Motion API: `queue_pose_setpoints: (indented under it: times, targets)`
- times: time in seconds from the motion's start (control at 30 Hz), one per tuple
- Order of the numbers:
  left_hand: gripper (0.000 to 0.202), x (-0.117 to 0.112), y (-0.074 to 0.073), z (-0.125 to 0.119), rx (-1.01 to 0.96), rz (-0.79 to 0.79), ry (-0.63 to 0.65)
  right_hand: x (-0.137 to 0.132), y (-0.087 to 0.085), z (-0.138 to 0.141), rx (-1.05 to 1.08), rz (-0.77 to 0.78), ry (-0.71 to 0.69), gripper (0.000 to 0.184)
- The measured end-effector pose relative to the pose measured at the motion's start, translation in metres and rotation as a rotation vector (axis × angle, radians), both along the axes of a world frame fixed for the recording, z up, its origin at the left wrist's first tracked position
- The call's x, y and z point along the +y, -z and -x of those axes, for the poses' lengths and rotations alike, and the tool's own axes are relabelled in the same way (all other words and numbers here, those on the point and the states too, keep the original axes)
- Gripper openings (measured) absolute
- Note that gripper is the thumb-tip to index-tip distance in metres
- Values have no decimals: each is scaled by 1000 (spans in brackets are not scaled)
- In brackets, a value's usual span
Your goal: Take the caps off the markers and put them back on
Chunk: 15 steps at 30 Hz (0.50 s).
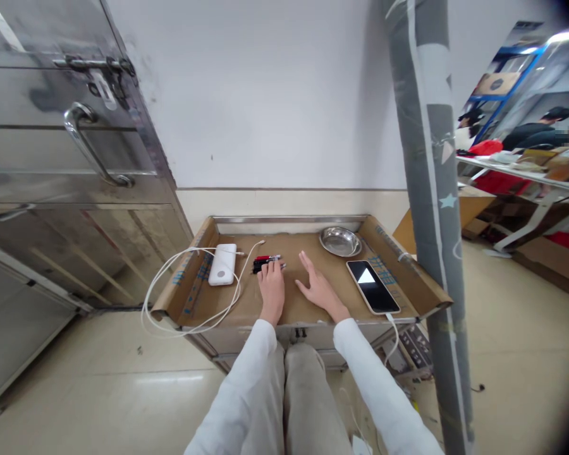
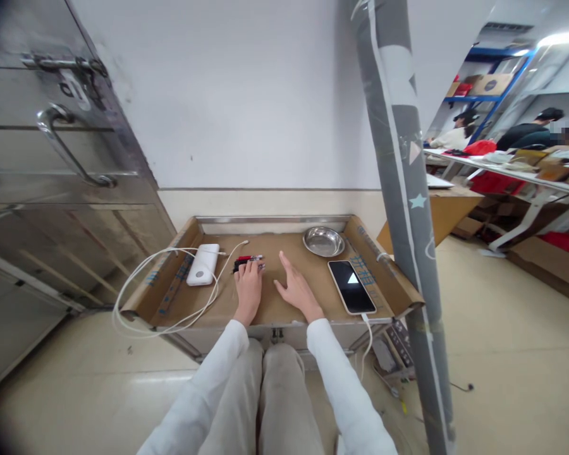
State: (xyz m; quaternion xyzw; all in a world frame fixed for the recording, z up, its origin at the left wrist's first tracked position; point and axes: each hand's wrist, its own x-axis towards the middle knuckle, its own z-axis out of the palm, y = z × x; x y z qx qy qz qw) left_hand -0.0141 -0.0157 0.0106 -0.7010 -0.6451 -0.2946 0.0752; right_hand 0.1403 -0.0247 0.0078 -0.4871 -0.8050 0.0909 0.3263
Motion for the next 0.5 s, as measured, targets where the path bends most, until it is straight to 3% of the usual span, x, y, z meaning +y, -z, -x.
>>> queue_pose_setpoints:
  times: [0.1,0.3,0.4,0.5]
  targets:
    - [20,-4,0,2,49,61,-94,0,7,-2,-90,87,112,68]
    - [23,-3,5,4,55,15,-85,-11,13,5,-265,154,285,48]
    - [21,-2,8,4,3,-18,31,-18,14,9,-264,146,341,47]
    - [17,-1,9,3,-11,28,281,-21,14,10,-266,136,374,46]
